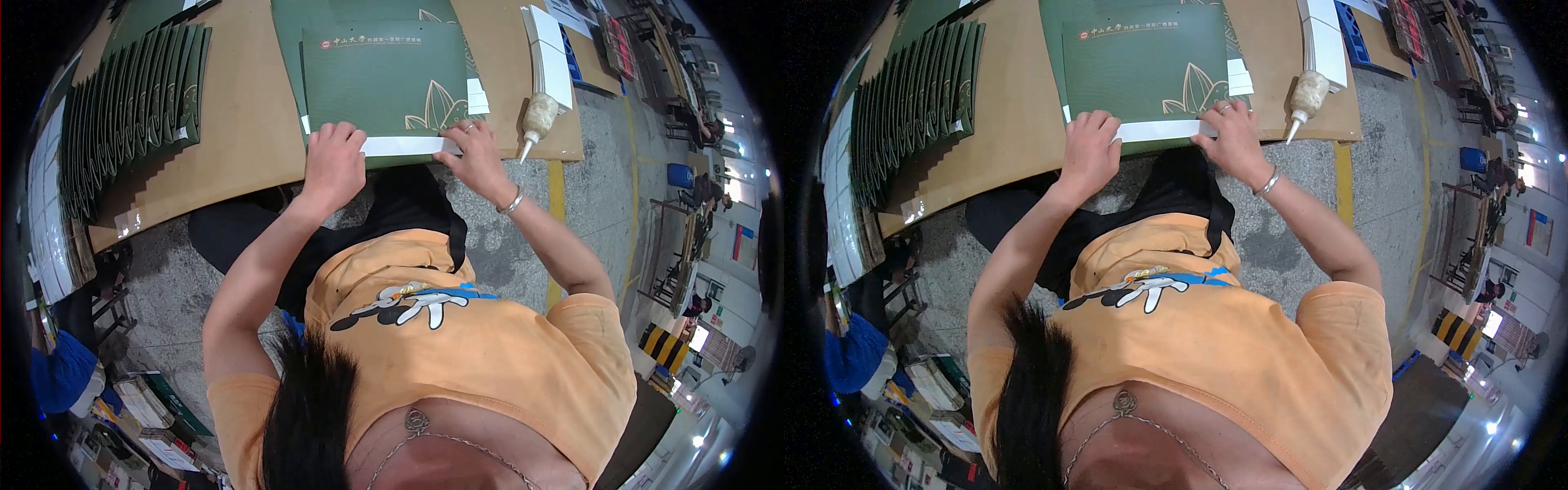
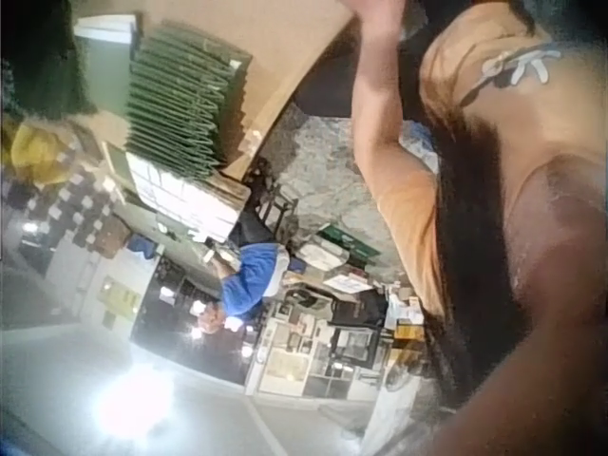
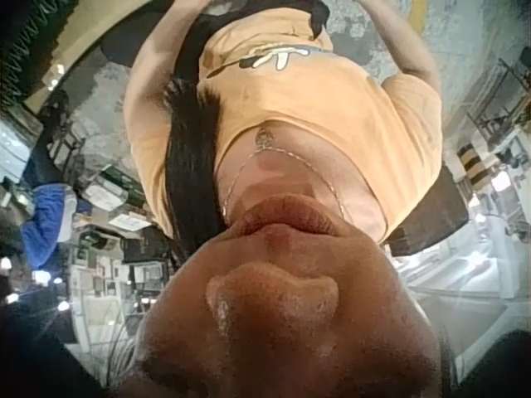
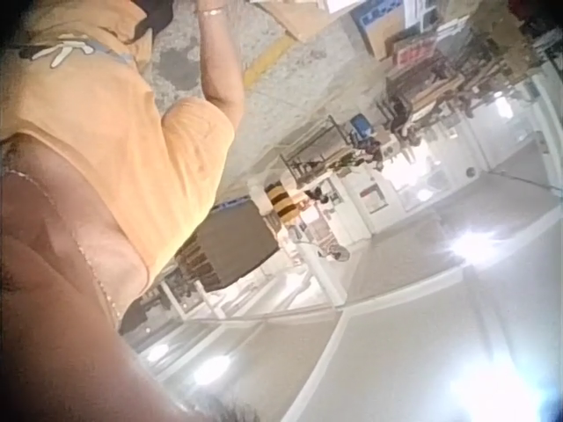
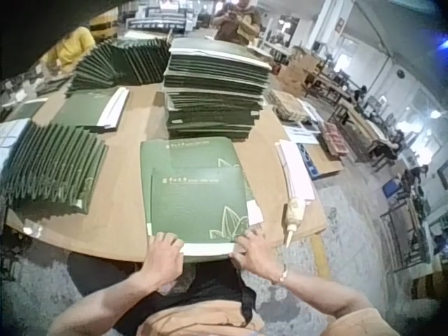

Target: Applying glue to paper folder flaps and folding them into final shape.

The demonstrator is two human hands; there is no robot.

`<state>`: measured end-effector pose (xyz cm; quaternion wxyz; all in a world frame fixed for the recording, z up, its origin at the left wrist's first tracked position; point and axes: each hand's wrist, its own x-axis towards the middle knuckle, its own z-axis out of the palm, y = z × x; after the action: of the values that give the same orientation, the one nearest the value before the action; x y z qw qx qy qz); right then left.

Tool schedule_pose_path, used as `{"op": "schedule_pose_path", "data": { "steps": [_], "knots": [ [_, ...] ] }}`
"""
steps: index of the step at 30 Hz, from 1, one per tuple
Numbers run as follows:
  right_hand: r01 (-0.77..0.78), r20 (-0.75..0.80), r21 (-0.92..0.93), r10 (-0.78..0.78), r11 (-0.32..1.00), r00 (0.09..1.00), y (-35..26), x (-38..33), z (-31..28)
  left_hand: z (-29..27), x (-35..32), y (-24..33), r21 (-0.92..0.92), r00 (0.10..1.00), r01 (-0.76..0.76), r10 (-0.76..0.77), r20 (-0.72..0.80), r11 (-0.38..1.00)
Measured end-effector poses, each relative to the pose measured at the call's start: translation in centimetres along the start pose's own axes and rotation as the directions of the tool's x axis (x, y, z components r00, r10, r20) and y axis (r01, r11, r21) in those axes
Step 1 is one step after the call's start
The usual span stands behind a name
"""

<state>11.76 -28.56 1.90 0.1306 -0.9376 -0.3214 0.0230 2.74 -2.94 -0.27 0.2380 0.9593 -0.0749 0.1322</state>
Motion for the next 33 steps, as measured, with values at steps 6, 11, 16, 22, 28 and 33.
{"op": "schedule_pose_path", "data": {
  "steps": [6, 11, 16, 22, 28, 33],
  "knots": [
    [-0.077, 0.127, 0.018, 0.075, 0.997, 0.989, -0.2, 2.5, -0.4, -0.2, 1.9, 0.1, -0.004, 0.975, 0.157, -0.155, 0.159, 0.988],
    [-0.207, 0.144, -0.015, 0.207, 0.978, 0.968, -0.7, 2.0, 0.1, 2.0, -0.7, 1.8, 0.089, 0.991, 0.104, -0.111, 0.08, 0.991],
    [-0.341, -0.337, 0.134, 0.367, 0.93, 0.867, -0.8, 0.0, 2.7, 3.1, -1.4, 2.1, 0.22, 0.997, -0.021, 0.004, 0.08, 0.975],
    [-0.597, -0.17, 0.1, 0.605, 0.796, 0.778, -2.5, 2.9, 2.1, 3.5, -0.6, 2.2, 0.198, 0.99, 0.111, -0.125, 0.059, 0.974],
    [-0.558, 0.1, 0.195, 0.549, 0.807, 0.83, 1.1, 4.7, 0.4, 3.0, -0.4, 2.0, 0.114, 0.983, 0.147, -0.158, 0.096, 0.983],
    [-0.444, 0.239, 0.269, 0.387, 0.855, 0.891, 0.9, 5.4, -3.6, 1.3, -1.0, 1.4, -0.32, 0.991, 0.126, -0.132, 0.003, 0.939]
  ]
}}
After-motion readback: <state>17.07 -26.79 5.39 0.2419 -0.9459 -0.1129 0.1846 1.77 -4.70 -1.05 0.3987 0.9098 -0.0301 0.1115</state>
